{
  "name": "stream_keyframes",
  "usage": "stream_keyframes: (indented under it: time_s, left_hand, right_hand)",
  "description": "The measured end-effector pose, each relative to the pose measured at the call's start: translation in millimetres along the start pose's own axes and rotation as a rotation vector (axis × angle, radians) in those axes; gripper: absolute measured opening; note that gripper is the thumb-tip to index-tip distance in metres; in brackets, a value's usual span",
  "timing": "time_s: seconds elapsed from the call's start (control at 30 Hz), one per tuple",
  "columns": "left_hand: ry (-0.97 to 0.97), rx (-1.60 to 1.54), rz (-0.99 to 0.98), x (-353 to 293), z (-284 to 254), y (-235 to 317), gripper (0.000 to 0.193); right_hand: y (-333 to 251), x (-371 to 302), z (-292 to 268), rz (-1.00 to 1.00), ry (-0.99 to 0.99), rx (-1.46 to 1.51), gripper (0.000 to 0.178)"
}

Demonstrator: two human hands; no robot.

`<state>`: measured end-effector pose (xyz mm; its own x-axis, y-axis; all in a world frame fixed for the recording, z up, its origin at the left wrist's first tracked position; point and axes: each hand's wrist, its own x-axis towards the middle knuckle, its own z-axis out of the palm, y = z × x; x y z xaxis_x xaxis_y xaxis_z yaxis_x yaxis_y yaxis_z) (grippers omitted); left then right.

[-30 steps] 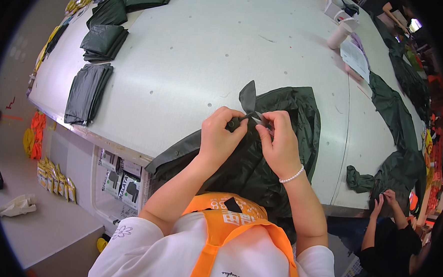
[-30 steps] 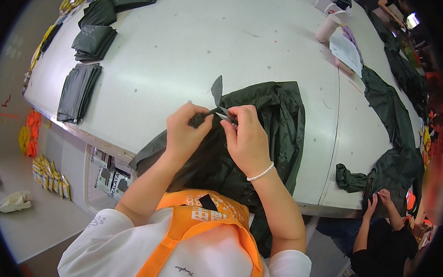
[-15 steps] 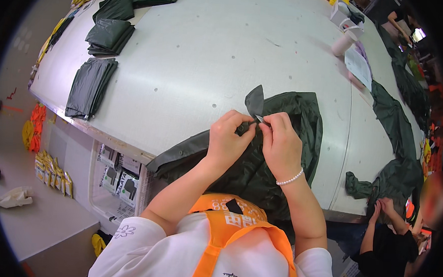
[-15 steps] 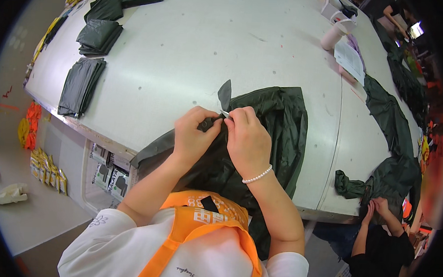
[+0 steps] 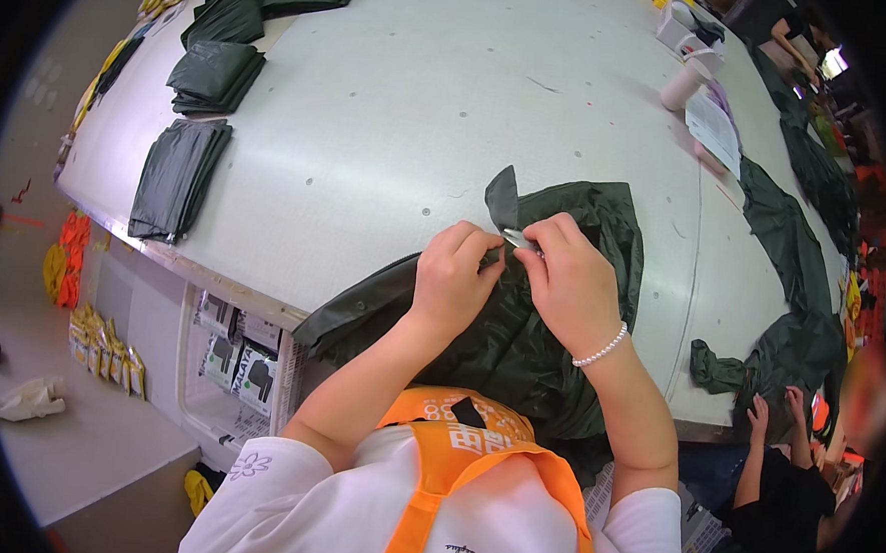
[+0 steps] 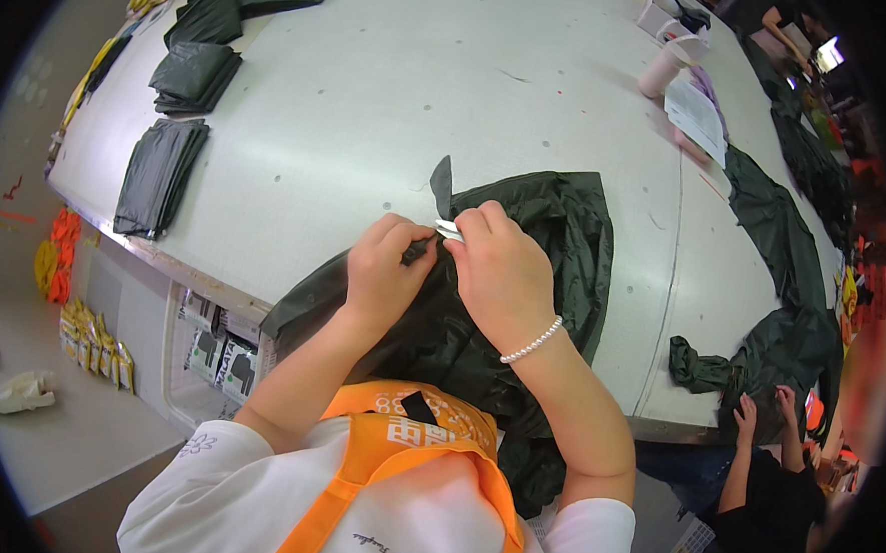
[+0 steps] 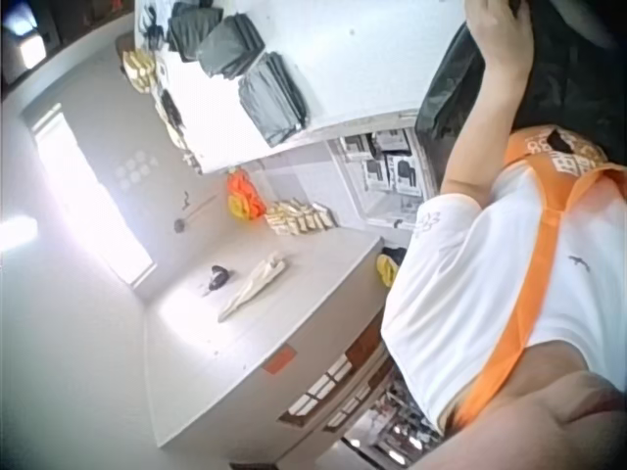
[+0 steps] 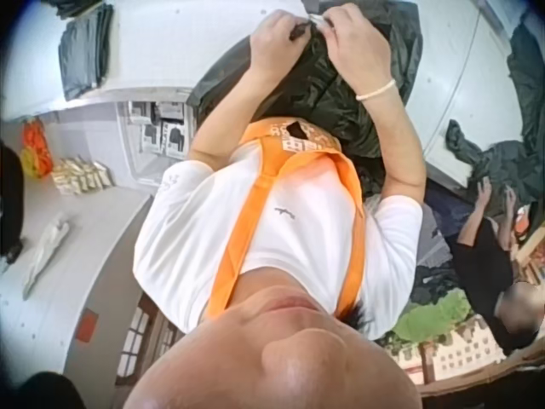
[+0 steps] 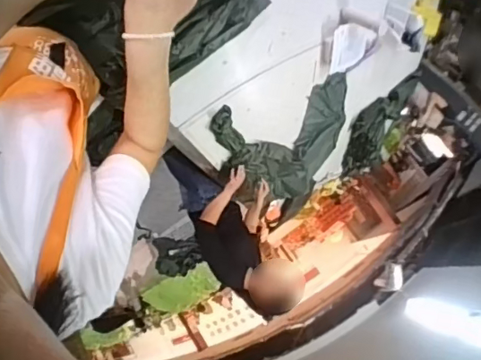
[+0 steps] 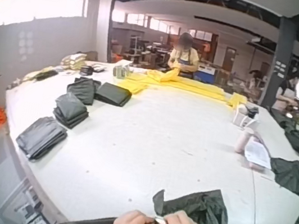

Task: The person folds a dark green jacket on a white table. They smooth the fabric, fold the sleeves inward, fold the jacket in half, then fold it again into a compact rectangle and place it on a stack of similar folded jackets.

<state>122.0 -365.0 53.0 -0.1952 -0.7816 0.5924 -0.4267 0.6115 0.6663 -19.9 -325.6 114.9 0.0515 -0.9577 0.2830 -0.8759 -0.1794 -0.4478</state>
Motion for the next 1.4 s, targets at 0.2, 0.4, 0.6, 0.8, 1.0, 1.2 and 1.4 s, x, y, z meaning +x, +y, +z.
stream_keyframes:
  time_s: [0.2,0.4,0.6,0.8,1.0,1.2,1.4]
  left_hand:
    - [-0.005,0.073,-0.071,4.8,-2.3,-1.0,0.014]
    - [0.014,0.186,-0.191,35.4,-13.0,-43.7,0.011]
    - [-0.132,0.511,-0.204,52.0,18.7,-66.7,0.042]
    - [-0.465,0.231,-0.056,74.2,98.3,-28.5,0.066]
    - [-0.744,-0.218,-0.122,129.6,205.1,22.0,0.08]
    - [-1.168,-0.654,-0.589,169.5,231.1,34.3,0.049]
    - [-0.931,-0.555,-0.505,160.3,212.0,46.5,0.037]
  right_hand:
    - [26.9,-3.5,2.5,0.164,0.095,0.188,0.014]
    - [220.2,-54.1,29.9,0.799,0.222,-0.106,0.037]
    - [301.8,-49.0,42.4,1.072,0.131,0.24,0.038]
    - [326.1,-42.5,65.6,0.909,0.411,1.17,0.035]
    - [264.4,-30.1,-20.6,0.571,0.164,1.44,0.043]
    - [251.5,-32.3,-53.5,0.468,0.055,1.447,0.039]
    - [244.3,-31.3,-56.8,0.377,0.141,1.291,0.028]
